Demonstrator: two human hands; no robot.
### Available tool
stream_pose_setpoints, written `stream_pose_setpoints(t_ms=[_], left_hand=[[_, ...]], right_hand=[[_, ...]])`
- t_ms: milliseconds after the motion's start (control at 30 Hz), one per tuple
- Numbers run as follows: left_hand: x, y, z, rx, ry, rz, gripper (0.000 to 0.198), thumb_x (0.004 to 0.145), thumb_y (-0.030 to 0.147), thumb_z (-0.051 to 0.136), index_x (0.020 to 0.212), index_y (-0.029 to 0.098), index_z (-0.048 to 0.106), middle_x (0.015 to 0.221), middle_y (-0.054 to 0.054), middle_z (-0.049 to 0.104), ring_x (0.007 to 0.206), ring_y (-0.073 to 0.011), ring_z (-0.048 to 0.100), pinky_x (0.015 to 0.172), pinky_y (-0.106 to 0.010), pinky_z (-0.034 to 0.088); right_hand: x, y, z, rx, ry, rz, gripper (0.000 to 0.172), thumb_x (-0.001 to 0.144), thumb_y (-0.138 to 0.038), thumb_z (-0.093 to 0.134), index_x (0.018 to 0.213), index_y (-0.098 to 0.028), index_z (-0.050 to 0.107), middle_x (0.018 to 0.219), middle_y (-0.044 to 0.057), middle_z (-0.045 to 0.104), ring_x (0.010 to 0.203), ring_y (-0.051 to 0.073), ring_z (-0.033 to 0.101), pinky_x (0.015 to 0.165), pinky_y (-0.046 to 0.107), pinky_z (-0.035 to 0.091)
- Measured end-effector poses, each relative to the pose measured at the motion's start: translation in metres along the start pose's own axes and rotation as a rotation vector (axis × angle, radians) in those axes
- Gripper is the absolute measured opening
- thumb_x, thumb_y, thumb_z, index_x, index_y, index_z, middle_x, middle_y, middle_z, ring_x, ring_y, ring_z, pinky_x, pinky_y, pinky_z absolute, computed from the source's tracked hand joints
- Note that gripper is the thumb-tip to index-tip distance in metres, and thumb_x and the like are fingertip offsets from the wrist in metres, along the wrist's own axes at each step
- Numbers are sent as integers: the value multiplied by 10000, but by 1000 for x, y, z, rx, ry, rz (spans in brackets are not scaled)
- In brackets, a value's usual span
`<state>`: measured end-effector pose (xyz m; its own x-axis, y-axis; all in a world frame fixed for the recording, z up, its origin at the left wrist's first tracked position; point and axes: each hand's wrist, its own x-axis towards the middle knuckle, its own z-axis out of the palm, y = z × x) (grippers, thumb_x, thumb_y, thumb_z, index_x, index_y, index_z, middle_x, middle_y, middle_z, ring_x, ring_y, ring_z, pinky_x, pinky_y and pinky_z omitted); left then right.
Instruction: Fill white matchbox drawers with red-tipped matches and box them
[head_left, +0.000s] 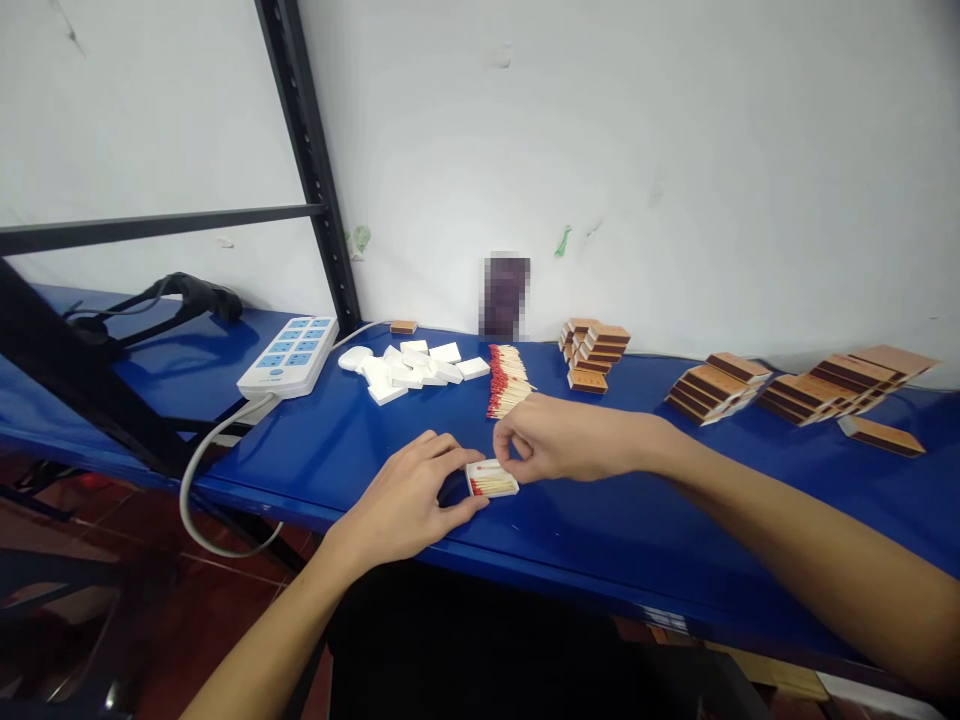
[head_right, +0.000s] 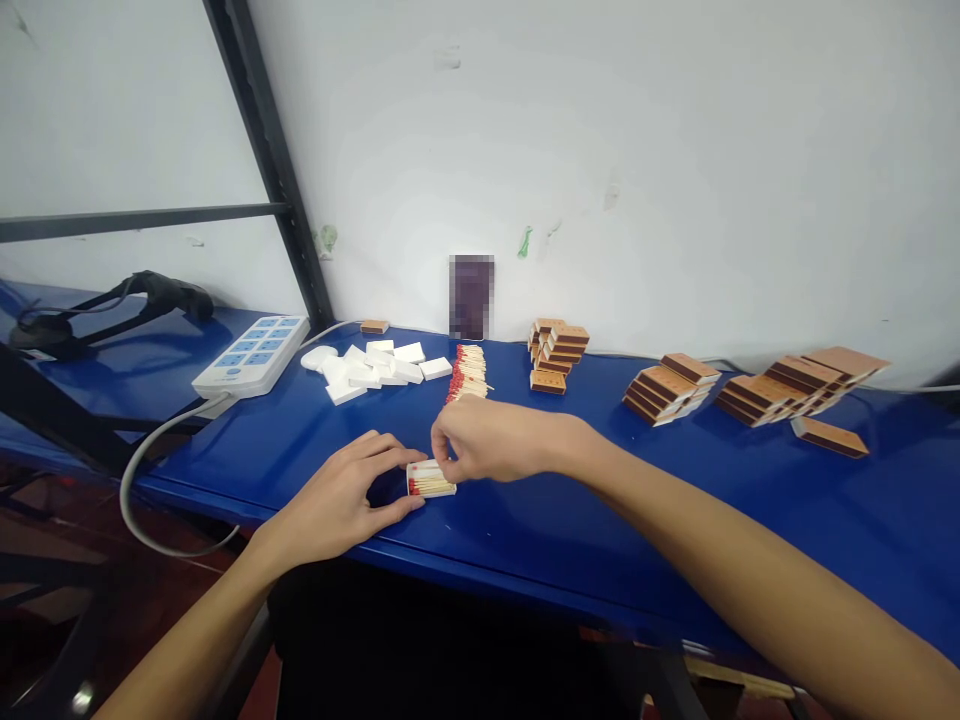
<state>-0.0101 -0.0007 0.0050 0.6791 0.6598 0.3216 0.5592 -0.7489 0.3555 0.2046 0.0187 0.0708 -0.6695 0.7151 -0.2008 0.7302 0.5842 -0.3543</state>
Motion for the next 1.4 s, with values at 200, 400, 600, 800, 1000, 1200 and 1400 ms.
stream_pose_setpoints(t_ms=[200,400,600,800,1000,1200,1400], left_hand=[[0,-1,0,-12,-13,-10,279,897,340,604,1154,233,606,998,-18,613,905,-193,559,866,-345,439],[0,-1,0,-7,-4,-22,284,909,357,571,1158,226,613,983,-30,613,899,-202,556,833,-343,448],[0,-1,0,19,11,-58,311,914,389,542,1161,223,631,950,-34,601,876,-204,547,810,-347,456],[-1,-3,1,34,39,-58,336,897,372,573,1205,240,595,1006,-31,579,910,-207,537,816,-350,461],[-1,-3,2,22,17,-56,322,903,357,573,1206,249,583,1032,-29,581,922,-209,524,821,-355,454],[-1,-2,1,-7,23,-45,282,909,351,568,1165,235,599,1031,-34,584,911,-207,525,806,-356,452],[-1,-2,1,-18,22,-37,256,908,362,573,1120,226,616,992,-36,583,902,-207,527,790,-348,454]], right_hand=[[0,3,-1,-68,20,1,136,799,-218,540,808,-180,670,620,-14,586,535,106,485,512,229,341],[7,19,1,-26,-119,21,137,797,-234,563,880,-179,656,641,-21,595,548,109,500,513,220,343],[4,26,-5,-61,-48,50,85,754,-171,526,724,-179,605,671,-7,622,577,118,518,526,226,351],[-2,19,-13,-10,46,22,114,724,-161,554,804,-177,634,659,-15,625,596,121,548,543,222,378],[-1,2,-3,157,28,-22,225,766,-149,482,821,-163,699,599,-9,645,547,114,573,531,215,417],[3,-8,7,314,-12,34,261,800,-288,537,893,-148,737,626,22,677,557,130,587,492,219,407],[7,-4,10,314,9,25,267,765,-227,559,968,-143,712,655,10,669,565,124,574,506,224,399]])
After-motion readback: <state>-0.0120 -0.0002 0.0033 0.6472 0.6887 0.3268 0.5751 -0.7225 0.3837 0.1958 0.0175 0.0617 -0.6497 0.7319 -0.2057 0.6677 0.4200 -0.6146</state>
